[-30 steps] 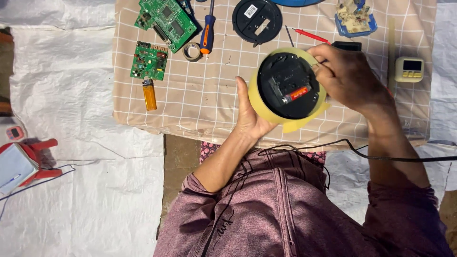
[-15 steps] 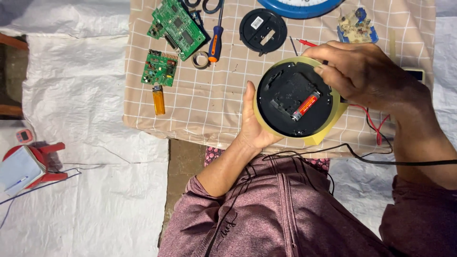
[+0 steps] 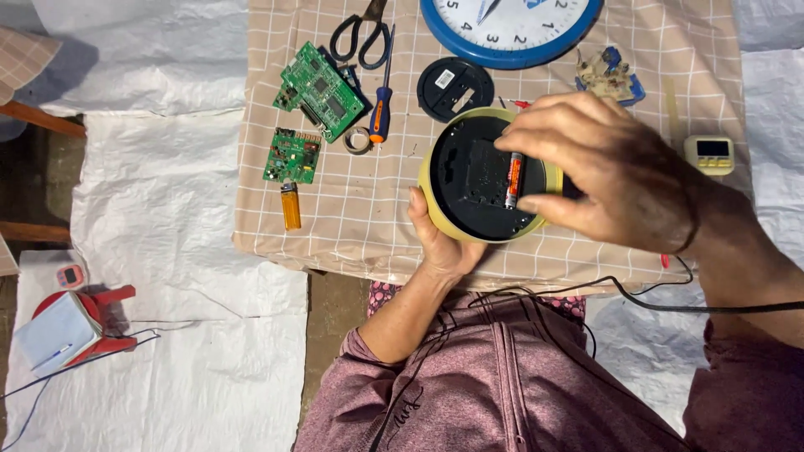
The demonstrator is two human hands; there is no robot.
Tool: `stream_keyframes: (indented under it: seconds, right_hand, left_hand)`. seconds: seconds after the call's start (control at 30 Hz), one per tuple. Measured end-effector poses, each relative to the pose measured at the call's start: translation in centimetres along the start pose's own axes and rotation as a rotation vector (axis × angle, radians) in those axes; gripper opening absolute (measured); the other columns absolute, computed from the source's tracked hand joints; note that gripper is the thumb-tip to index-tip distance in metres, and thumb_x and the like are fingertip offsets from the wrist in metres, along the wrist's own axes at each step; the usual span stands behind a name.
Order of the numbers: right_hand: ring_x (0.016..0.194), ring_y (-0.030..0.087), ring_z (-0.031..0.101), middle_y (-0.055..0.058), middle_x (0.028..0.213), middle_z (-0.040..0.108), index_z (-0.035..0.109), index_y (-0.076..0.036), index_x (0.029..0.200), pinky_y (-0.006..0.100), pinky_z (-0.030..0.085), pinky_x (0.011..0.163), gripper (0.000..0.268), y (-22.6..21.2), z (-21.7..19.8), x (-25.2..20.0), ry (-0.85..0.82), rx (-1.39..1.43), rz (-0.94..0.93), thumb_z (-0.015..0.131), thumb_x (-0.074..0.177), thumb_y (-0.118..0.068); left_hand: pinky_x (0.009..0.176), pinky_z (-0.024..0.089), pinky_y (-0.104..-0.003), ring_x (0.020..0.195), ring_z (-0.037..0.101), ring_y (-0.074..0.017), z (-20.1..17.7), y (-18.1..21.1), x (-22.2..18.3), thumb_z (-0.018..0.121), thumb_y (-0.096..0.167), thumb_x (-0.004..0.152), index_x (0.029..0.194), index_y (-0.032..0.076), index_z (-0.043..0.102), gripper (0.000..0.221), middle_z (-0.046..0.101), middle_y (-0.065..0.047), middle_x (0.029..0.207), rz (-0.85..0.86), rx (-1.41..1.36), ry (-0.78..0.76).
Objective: Testing a clock mechanism by unscrewing the casing, checking electrical points with a multimeter, and inserting a battery.
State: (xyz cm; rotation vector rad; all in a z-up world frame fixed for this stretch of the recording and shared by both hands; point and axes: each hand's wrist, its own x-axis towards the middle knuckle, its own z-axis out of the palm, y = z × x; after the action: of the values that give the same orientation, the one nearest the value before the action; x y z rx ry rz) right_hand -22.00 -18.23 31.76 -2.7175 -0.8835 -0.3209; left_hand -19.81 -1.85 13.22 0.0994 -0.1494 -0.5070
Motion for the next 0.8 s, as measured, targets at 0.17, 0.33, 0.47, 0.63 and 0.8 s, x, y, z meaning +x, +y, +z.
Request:
stream_keyframes:
  seconds: [0.17,0.33,0.47,0.63,0.8]
  right_hand:
    - [0.134,0.036,0.054,0.015,0.140,0.061,0.060,-0.004,0.139,0.047,0.042,0.104,0.066,-1.0,0.2,0.0,-0.004,-0.047,0.015,0.076,0.086,-0.039]
    - [0.134,0.036,0.054,0.015,0.141,0.061,0.059,-0.002,0.140,0.046,0.042,0.105,0.070,-1.4,0.2,0.2,0.011,-0.091,0.009,0.076,0.087,-0.045]
    - [0.135,0.036,0.054,0.013,0.142,0.061,0.059,-0.006,0.141,0.047,0.040,0.106,0.067,-1.7,0.2,0.2,-0.024,-0.088,0.039,0.075,0.085,-0.040]
    - [0.133,0.035,0.054,0.011,0.142,0.061,0.060,-0.008,0.139,0.046,0.039,0.105,0.063,-2.4,-0.1,0.3,-0.033,-0.087,0.049,0.075,0.085,-0.036]
    - [0.133,0.037,0.056,0.015,0.137,0.061,0.060,-0.004,0.138,0.045,0.041,0.104,0.065,-3.1,-0.4,0.6,0.022,-0.100,0.016,0.080,0.085,-0.036]
  left_hand:
    - [0.117,0.047,-0.044,0.133,0.058,-0.0280,0.0,-0.9,-0.2,0.056,0.066,0.098,0.151,0.001,0.049,0.084,0.060,-0.018,0.144,0.084,0.069,-0.056]
    - [0.118,0.046,-0.044,0.135,0.057,-0.0283,-0.6,-1.5,-0.4,0.053,0.069,0.098,0.154,0.002,0.047,0.088,0.059,-0.017,0.146,0.097,0.048,-0.089]
    - [0.118,0.046,-0.045,0.134,0.056,-0.0285,-0.1,-1.3,-0.4,0.053,0.070,0.097,0.153,0.003,0.048,0.087,0.059,-0.017,0.146,0.064,0.009,-0.065]
    - [0.113,0.048,-0.044,0.130,0.058,-0.0282,0.2,-0.7,-0.5,0.052,0.072,0.097,0.149,0.003,0.053,0.086,0.061,-0.017,0.141,0.024,-0.025,-0.015]
    - [0.113,0.046,-0.044,0.127,0.060,-0.0284,0.5,-0.7,-0.4,0.050,0.070,0.099,0.145,0.001,0.056,0.083,0.063,-0.018,0.139,0.039,-0.058,-0.004]
